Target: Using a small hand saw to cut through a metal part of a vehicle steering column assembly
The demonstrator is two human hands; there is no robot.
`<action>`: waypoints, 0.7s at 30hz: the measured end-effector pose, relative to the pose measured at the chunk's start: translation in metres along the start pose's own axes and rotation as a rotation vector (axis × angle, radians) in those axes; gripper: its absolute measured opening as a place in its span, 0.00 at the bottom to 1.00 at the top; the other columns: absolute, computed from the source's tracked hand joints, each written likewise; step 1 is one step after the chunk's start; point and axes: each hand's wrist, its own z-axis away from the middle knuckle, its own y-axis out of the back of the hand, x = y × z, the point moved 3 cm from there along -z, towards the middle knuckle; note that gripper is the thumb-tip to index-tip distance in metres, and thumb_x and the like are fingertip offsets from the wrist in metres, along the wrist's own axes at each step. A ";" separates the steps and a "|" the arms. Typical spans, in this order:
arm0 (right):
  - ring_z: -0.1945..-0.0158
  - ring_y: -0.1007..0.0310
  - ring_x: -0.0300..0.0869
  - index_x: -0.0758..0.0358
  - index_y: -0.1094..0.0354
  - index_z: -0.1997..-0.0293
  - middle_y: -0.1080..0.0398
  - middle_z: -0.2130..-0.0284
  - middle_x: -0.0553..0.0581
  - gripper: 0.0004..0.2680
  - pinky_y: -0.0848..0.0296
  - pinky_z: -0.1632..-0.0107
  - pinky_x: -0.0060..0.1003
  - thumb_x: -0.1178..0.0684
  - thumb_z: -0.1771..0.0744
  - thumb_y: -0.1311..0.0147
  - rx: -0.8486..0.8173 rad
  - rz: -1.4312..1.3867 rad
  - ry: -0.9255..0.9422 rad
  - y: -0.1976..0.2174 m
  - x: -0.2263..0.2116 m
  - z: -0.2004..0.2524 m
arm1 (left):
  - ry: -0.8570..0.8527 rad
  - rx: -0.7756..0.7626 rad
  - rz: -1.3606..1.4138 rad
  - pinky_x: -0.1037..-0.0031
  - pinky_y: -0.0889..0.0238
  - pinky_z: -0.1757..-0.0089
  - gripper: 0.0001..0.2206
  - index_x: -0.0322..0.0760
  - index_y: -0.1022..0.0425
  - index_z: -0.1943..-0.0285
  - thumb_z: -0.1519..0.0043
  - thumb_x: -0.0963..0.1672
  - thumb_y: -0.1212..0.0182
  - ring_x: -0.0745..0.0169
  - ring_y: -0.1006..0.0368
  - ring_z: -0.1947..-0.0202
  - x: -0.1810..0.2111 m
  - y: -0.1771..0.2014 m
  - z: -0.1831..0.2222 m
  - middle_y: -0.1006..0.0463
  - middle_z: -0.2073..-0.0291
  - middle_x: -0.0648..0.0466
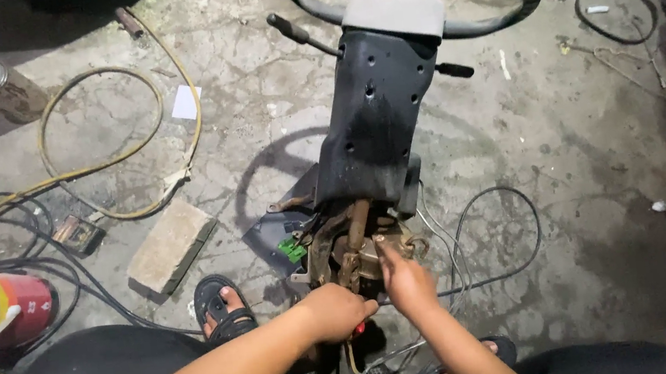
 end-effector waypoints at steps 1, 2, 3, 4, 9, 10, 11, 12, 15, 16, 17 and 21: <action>0.65 0.23 0.57 0.38 0.42 0.28 0.22 0.66 0.62 0.18 0.26 0.59 0.55 0.48 0.29 0.58 -0.007 -0.002 -0.003 -0.008 0.002 0.007 | -0.001 -0.006 0.005 0.53 0.34 0.71 0.10 0.36 0.34 0.46 0.36 0.41 0.48 0.40 0.23 0.66 0.002 -0.005 -0.001 0.21 0.63 0.47; 0.69 0.25 0.58 0.37 0.44 0.27 0.23 0.70 0.63 0.19 0.30 0.65 0.55 0.49 0.30 0.58 -0.023 0.042 0.077 -0.015 0.001 0.011 | 0.009 -0.057 -0.016 0.53 0.34 0.70 0.08 0.37 0.33 0.47 0.34 0.41 0.52 0.41 0.23 0.66 0.002 -0.010 -0.001 0.21 0.64 0.48; 0.73 0.27 0.59 0.36 0.47 0.26 0.25 0.74 0.64 0.20 0.35 0.70 0.55 0.49 0.30 0.58 -0.038 0.085 0.157 -0.023 -0.001 0.015 | 0.019 -0.109 -0.036 0.53 0.34 0.69 0.08 0.37 0.32 0.47 0.32 0.41 0.56 0.41 0.24 0.65 0.002 -0.016 -0.001 0.20 0.65 0.48; 0.73 0.27 0.59 0.36 0.47 0.26 0.25 0.74 0.64 0.20 0.35 0.70 0.55 0.49 0.30 0.58 -0.054 0.091 0.167 -0.022 0.002 0.016 | 0.029 -0.108 -0.019 0.53 0.34 0.69 0.08 0.37 0.32 0.47 0.32 0.41 0.56 0.41 0.24 0.65 0.006 -0.015 0.001 0.20 0.65 0.48; 0.75 0.28 0.54 0.27 0.50 0.25 0.25 0.74 0.62 0.19 0.33 0.72 0.48 0.44 0.28 0.64 -0.040 0.089 -0.032 0.018 0.006 0.008 | 0.487 -0.522 -0.295 0.72 0.36 0.56 0.15 0.40 0.22 0.42 0.29 0.50 0.46 0.60 0.25 0.53 -0.015 0.000 0.025 0.19 0.52 0.56; 0.75 0.28 0.54 0.27 0.50 0.25 0.25 0.74 0.62 0.19 0.33 0.72 0.48 0.44 0.28 0.64 -0.045 0.091 -0.032 0.013 0.003 0.016 | 0.485 -0.524 -0.290 0.72 0.36 0.56 0.15 0.40 0.22 0.42 0.29 0.50 0.46 0.60 0.25 0.53 -0.026 -0.002 0.026 0.19 0.52 0.56; 0.78 0.32 0.48 0.36 0.52 0.23 0.31 0.79 0.56 0.19 0.31 0.74 0.43 0.45 0.27 0.65 -0.053 0.058 -0.037 0.008 -0.001 0.023 | 0.501 -0.383 -0.253 0.69 0.34 0.57 0.15 0.41 0.28 0.36 0.29 0.47 0.48 0.57 0.24 0.50 -0.036 -0.001 0.026 0.20 0.48 0.57; 0.81 0.37 0.42 0.46 0.55 0.22 0.37 0.84 0.50 0.20 0.29 0.75 0.39 0.45 0.27 0.66 -0.054 0.030 -0.044 0.007 -0.003 0.028 | 0.514 -0.234 -0.218 0.67 0.33 0.58 0.18 0.43 0.35 0.30 0.29 0.45 0.51 0.54 0.23 0.47 -0.049 0.005 0.024 0.21 0.44 0.59; 0.70 0.25 0.61 0.34 0.72 0.20 0.25 0.73 0.66 0.25 0.31 0.66 0.56 0.47 0.28 0.67 -0.235 0.247 0.088 -0.003 -0.004 0.051 | 0.532 -0.135 -0.068 0.65 0.31 0.67 0.16 0.32 0.36 0.35 0.33 0.38 0.50 0.52 0.20 0.60 -0.059 -0.001 0.028 0.18 0.55 0.54; 0.70 0.25 0.61 0.34 0.72 0.20 0.25 0.73 0.66 0.25 0.31 0.66 0.56 0.47 0.28 0.67 -0.241 0.254 0.090 -0.011 -0.004 0.064 | 0.533 -0.133 -0.058 0.65 0.31 0.67 0.16 0.32 0.36 0.35 0.33 0.38 0.50 0.52 0.20 0.60 -0.053 0.005 0.034 0.18 0.55 0.54; 0.64 0.25 0.65 0.35 0.56 0.26 0.25 0.67 0.67 0.19 0.30 0.62 0.58 0.45 0.28 0.67 -0.325 0.294 0.151 -0.021 -0.005 0.078 | 0.550 -0.142 0.045 0.61 0.30 0.64 0.18 0.32 0.38 0.32 0.32 0.40 0.52 0.48 0.21 0.55 -0.048 0.011 0.040 0.20 0.50 0.50; 0.60 0.18 0.59 0.35 0.42 0.29 0.23 0.50 0.58 0.18 0.22 0.58 0.52 0.45 0.29 0.59 -0.257 0.095 0.242 -0.011 -0.037 0.086 | 0.593 -0.116 0.293 0.57 0.29 0.53 0.17 0.38 0.34 0.33 0.31 0.45 0.49 0.45 0.24 0.48 -0.039 0.044 0.061 0.23 0.44 0.46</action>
